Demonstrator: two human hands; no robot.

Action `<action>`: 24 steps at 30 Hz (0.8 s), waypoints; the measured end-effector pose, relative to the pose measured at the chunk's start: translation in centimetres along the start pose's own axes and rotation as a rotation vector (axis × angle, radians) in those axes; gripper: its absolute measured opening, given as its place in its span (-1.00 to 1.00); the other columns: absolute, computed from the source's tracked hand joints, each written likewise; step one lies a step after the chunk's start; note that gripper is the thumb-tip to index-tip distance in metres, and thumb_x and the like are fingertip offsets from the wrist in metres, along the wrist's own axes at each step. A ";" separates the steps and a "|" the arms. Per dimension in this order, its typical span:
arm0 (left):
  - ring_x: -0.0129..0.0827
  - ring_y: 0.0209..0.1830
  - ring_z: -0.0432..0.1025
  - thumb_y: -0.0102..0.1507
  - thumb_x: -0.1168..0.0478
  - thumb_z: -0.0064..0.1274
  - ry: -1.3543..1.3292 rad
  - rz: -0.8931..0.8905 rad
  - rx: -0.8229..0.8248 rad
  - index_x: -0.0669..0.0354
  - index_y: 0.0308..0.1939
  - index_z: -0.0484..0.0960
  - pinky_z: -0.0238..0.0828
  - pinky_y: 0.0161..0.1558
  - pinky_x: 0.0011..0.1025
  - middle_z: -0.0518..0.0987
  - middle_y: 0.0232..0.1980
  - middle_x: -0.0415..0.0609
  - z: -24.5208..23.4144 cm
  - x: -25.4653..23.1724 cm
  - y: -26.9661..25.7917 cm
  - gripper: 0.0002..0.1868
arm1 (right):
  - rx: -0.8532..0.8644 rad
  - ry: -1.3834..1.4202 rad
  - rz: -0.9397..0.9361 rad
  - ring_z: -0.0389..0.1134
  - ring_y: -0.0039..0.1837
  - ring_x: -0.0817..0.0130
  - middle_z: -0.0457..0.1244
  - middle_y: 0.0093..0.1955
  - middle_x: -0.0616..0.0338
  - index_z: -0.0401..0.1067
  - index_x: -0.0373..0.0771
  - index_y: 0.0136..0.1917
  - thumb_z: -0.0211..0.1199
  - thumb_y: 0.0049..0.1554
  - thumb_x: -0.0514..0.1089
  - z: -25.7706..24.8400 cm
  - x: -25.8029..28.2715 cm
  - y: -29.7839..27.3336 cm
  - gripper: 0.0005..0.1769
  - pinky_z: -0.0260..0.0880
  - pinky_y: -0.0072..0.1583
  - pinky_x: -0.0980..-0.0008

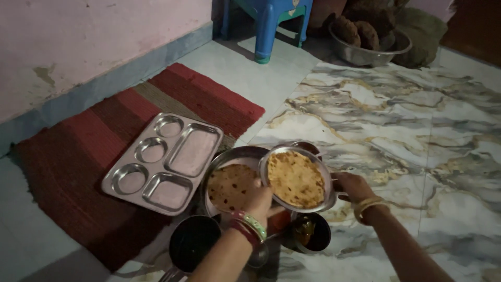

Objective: The person retrieves a stainless steel compartmentalized tray from a dish rack and places it on a floor mat. They then arrange flatbreads and small bowls containing food items onto the tray, followed by pouring a dark liquid from a large pot into a cup and placing it on the tray.

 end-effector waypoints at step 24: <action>-0.42 -0.34 0.31 0.28 0.32 0.11 -0.155 0.015 0.340 0.07 0.11 0.33 0.28 -0.36 -0.45 0.42 -0.24 -0.10 4.0 13.3 16.7 -0.63 | -0.176 0.532 0.341 0.37 0.04 0.33 0.38 0.04 0.23 0.42 -0.01 0.38 0.18 0.20 -0.17 -1.8 -13.0 1.6 -0.53 0.36 0.08 0.20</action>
Point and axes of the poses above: each hand's wrist, its own y-axis towards the middle knuckle, its own z-axis out of the palm, x = y × z, the point moved 9 cm from there along y, towards the middle knuckle
